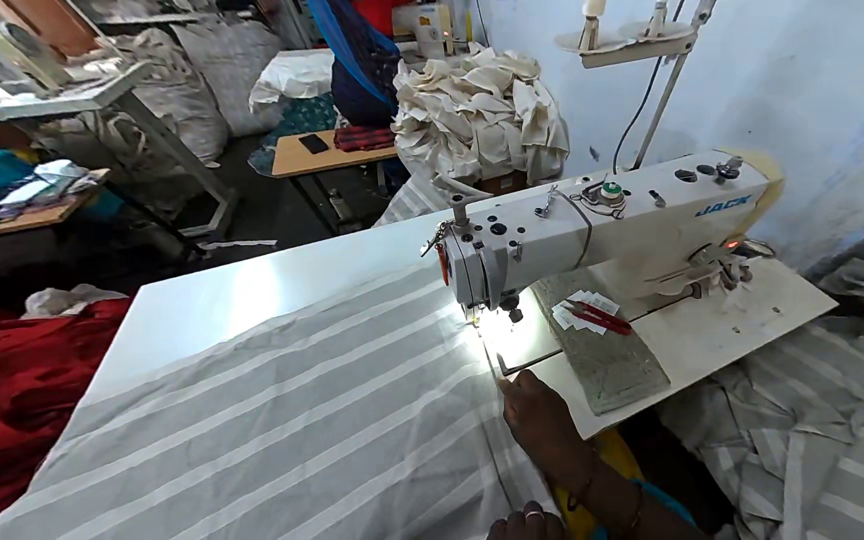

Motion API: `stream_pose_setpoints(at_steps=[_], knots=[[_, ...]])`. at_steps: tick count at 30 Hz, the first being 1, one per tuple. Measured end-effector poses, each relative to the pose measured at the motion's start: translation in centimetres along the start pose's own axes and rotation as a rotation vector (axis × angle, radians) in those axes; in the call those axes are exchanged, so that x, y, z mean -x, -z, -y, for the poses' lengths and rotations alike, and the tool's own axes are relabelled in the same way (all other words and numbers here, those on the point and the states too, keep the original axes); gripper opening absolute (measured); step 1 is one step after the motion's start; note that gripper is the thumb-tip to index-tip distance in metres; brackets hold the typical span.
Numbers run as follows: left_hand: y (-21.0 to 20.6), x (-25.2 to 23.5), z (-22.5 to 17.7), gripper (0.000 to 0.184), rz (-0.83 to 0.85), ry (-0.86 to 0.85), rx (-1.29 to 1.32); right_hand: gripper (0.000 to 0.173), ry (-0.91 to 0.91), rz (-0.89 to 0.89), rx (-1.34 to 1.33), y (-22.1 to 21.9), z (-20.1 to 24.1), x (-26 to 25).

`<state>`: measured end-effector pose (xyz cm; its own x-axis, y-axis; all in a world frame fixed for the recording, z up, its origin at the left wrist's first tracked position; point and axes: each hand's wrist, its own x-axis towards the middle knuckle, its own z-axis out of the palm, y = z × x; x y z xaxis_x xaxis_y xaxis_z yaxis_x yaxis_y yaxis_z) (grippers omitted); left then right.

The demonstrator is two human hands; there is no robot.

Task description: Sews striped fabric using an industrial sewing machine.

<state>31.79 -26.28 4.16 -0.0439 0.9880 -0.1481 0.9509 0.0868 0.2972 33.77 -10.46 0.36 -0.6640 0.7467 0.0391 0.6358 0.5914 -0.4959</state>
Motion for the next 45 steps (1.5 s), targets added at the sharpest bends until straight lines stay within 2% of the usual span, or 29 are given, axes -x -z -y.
stream_pose_setpoints(at_steps=[2, 6, 9, 11, 13, 15, 17, 24, 25, 28, 29, 31, 35, 38, 41, 43, 45], knots=[[-0.9, -0.4, 0.5, 0.02, -0.208, -0.09, -0.1, 0.034, 0.012, -0.005, -0.028, 0.0, -0.2, 0.0], [-2.3, -2.8, 1.9, 0.021, -0.348, -0.056, -0.152, 0.033, 0.002, -0.008, -0.028, 0.1, -0.4, -0.2], [-3.6, -4.2, 3.3, 0.019, -0.531, -0.053, -0.218, 0.03, 0.009, -0.039, -0.055, 0.0, -0.6, -0.3], [-4.1, -4.6, 4.1, 0.02, -0.579, -0.056, -0.21, 0.031, -0.001, -0.013, -0.076, 0.3, -0.7, -0.4], [-4.5, -4.7, 5.1, 0.031, -0.584, -0.056, -0.204, 0.031, 0.007, -0.015, -0.084, 0.2, -0.8, -0.5], [-4.9, -4.9, 6.3, 0.051, -0.572, -0.054, -0.203, 0.029, 0.022, -0.04, -0.088, 0.0, -0.9, -0.8], [-4.9, -5.5, 7.5, 0.06, -0.55, -0.058, -0.157, 0.029, 0.025, -0.029, -0.097, -0.2, -1.1, -1.7], [-3.5, -8.7, 11.2, 0.053, -0.539, -0.043, -0.068, 0.02, 0.076, -0.073, -0.204, 0.2, -1.7, -5.7], [-3.3, -8.9, 11.5, 0.053, -0.515, -0.036, -0.068, 0.02, 0.025, -0.048, -0.297, 0.8, -1.8, -5.7], [-2.8, -9.2, 11.8, 0.055, -0.459, -0.034, -0.058, 0.032, -0.315, 0.07, -0.725, 2.5, -1.9, -5.8], [-2.7, -9.1, 11.8, 0.055, -0.454, -0.042, -0.059, 0.033, -0.378, 0.076, -0.779, 2.6, -1.9, -5.9], [-2.6, -9.0, 11.8, 0.055, -0.414, -0.051, -0.062, 0.028, -0.375, 0.102, -0.691, 2.5, -1.5, -6.0], [-2.4, -8.9, 11.7, 0.051, -0.41, -0.069, -0.047, 0.029, -0.188, 0.075, -0.296, 2.2, -0.7, -6.7], [-3.0, -8.9, 11.9, 0.051, -0.521, -0.062, -0.017, 0.015, -0.089, -0.074, -0.226, 1.2, -1.0, -5.7], [-3.1, -9.0, 11.9, 0.059, -0.498, -0.034, -0.051, 0.012, 0.054, -0.248, -0.11, -1.0, -1.3, -3.9], [-2.9, -9.3, 12.0, 0.054, -0.499, -0.036, -0.075, 0.012, 0.121, -0.307, -0.063, -1.9, -1.4, -3.5], [-2.5, -10.0, 12.4, 0.046, -0.523, -0.038, -0.071, 0.013, 0.135, -0.29, -0.034, -1.8, -1.2, -4.0]])
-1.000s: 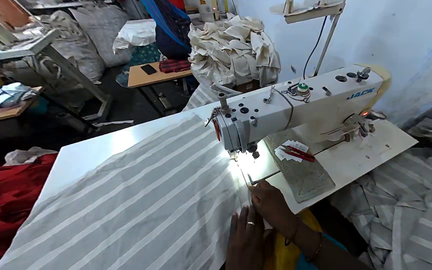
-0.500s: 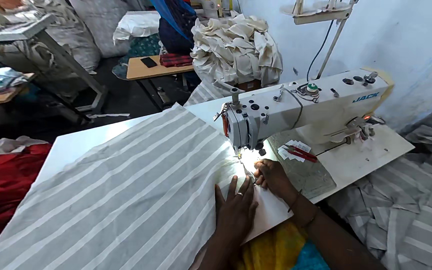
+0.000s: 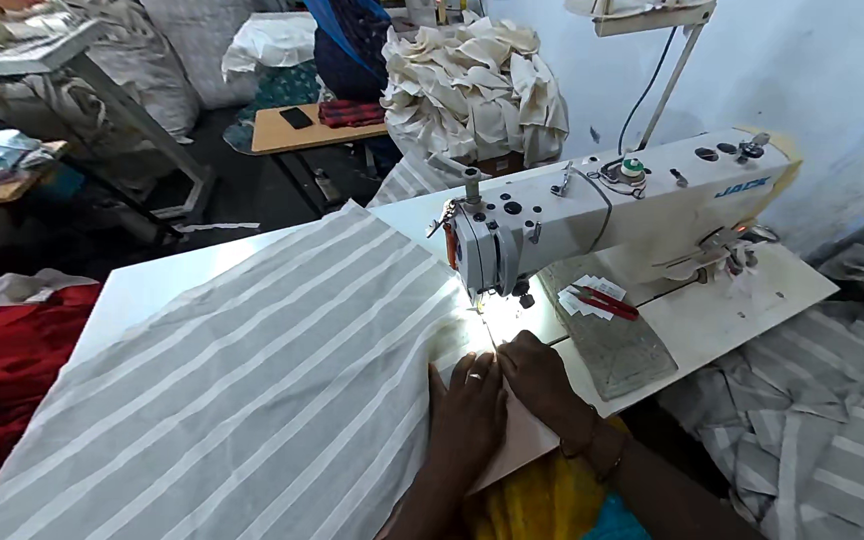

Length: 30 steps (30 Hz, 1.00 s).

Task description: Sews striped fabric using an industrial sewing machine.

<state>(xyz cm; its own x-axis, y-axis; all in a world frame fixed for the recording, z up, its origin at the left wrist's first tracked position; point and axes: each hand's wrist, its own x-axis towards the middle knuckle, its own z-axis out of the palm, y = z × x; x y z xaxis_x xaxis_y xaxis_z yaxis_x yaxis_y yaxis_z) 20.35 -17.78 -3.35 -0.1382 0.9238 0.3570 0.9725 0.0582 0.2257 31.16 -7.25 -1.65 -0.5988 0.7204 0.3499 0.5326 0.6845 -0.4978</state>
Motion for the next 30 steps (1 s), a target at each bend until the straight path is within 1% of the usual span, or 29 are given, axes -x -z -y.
stream_pose_setpoints(at_steps=[2, 4, 7, 8, 9, 10, 12, 13, 14, 15, 18, 20, 22, 24, 27, 28, 29, 30], knots=[[-0.1, -1.5, 0.8, 0.036, -0.039, -0.011, 0.027, 0.013, 0.003, 0.076, 0.018, 0.4, 0.2, -1.3], [-0.3, -3.1, 1.8, 0.023, -0.105, -0.04, 0.016, 0.014, -0.004, 0.209, 0.019, 1.6, 0.4, -2.8], [-0.4, -5.0, 2.9, 0.012, -0.219, -0.166, -0.097, 0.018, 0.046, 0.414, -0.003, 3.1, -0.6, -4.5], [-0.3, -5.6, 3.1, 0.011, -0.204, -0.182, -0.1, 0.018, 0.079, 0.41, 0.002, 3.0, -1.3, -4.7], [-0.1, -6.1, 3.1, 0.012, -0.158, -0.162, -0.075, 0.017, 0.118, 0.369, 0.01, 2.7, -2.1, -4.7], [0.1, -6.5, 3.2, 0.013, -0.096, -0.11, -0.011, 0.016, 0.161, 0.298, -0.007, 2.3, -2.8, -4.6], [-0.2, -6.6, 3.4, 0.02, -0.082, -0.051, 0.051, 0.009, 0.262, 0.165, 0.0, 1.4, -3.7, -4.3], [-0.3, -6.4, 3.3, 0.025, -0.102, -0.053, 0.021, 0.01, 0.291, 0.166, 0.004, 1.3, -3.9, -4.4], [-0.5, -6.0, 3.1, 0.033, -0.126, -0.053, -0.028, 0.011, 0.308, 0.189, 0.007, 1.5, -4.0, -4.5], [-0.4, -5.6, 2.8, 0.036, -0.141, -0.043, -0.064, 0.012, 0.299, 0.233, -0.004, 1.9, -4.0, -4.8], [-0.2, -5.1, 2.4, 0.027, -0.185, 0.037, -0.072, 0.015, 0.187, 0.292, -0.077, 2.7, -3.6, -5.7], [-0.3, -5.2, 2.5, 0.021, -0.186, 0.107, -0.039, 0.013, 0.16, 0.221, -0.083, 2.1, -3.7, -5.7], [-0.2, -5.4, 2.3, 0.017, -0.182, 0.127, -0.027, 0.011, 0.152, 0.217, -0.116, 2.1, -3.8, -5.8], [-0.2, -5.5, 2.3, 0.015, -0.191, 0.085, -0.035, 0.013, 0.214, 0.229, -0.103, 2.0, -4.4, -5.6], [-0.2, -5.3, 2.6, 0.023, -0.184, 0.03, -0.082, 0.015, 0.423, 0.119, -0.003, 1.0, -5.1, -5.2], [-0.2, -5.4, 2.7, 0.024, -0.19, 0.028, -0.091, 0.016, 0.439, 0.106, 0.008, 0.8, -5.1, -5.3], [-0.1, -5.5, 2.8, 0.023, -0.191, 0.043, -0.084, 0.017, 0.417, 0.122, -0.002, 0.9, -5.2, -5.5], [0.0, -5.7, 2.9, 0.022, -0.174, 0.083, -0.068, 0.02, 0.35, 0.176, -0.034, 1.0, -5.2, -6.0]])
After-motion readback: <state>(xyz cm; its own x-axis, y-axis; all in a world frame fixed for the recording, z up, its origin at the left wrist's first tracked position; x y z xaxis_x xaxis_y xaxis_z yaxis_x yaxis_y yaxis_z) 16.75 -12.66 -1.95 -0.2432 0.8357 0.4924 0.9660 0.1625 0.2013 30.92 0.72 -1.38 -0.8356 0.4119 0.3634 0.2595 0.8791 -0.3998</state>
